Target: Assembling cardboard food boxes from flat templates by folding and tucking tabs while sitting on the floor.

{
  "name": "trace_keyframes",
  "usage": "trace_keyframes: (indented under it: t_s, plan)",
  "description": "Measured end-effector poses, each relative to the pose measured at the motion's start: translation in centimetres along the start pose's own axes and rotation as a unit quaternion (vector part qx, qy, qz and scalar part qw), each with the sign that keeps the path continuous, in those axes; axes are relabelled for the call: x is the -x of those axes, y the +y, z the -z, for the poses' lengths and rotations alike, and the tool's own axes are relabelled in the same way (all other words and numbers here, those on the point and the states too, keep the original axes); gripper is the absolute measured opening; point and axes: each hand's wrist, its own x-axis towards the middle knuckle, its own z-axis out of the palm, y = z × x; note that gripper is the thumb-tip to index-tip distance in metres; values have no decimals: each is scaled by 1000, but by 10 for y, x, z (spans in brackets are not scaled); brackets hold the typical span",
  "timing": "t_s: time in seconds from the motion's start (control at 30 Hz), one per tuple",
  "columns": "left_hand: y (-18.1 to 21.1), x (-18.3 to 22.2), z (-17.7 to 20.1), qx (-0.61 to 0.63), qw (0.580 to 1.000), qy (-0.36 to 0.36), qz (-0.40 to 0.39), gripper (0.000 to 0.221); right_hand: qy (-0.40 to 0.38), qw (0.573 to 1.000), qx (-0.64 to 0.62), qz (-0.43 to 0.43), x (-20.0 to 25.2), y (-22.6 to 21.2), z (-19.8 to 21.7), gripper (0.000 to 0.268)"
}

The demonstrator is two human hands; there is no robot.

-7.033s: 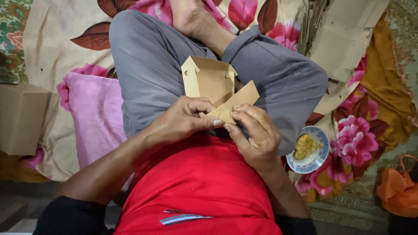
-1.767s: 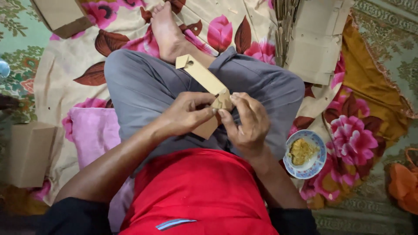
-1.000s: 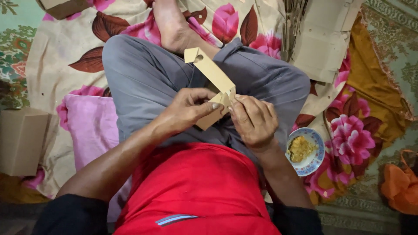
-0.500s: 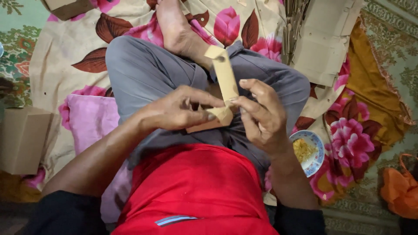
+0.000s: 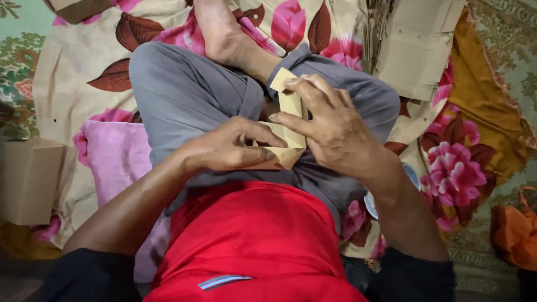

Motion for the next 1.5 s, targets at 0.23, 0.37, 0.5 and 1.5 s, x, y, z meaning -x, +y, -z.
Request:
trace_keyframes:
  t_s: [0.23,0.37,0.5,1.5]
  plan:
    - [-1,1,-1,18,1000,17,14,36,-2,997,73,27,-16,-6,8,25]
    - [-9,1,-4,72,997,25,15,28,-11,995,96,13,-11,1,2,30]
    - [3,4,-5,76,996,27,23,24,40,998,49,4,-18,-4,7,29]
    - [-52,-12,-19,145,954,257,-48,8,299,926,-123,-194,28,-47,-71,33]
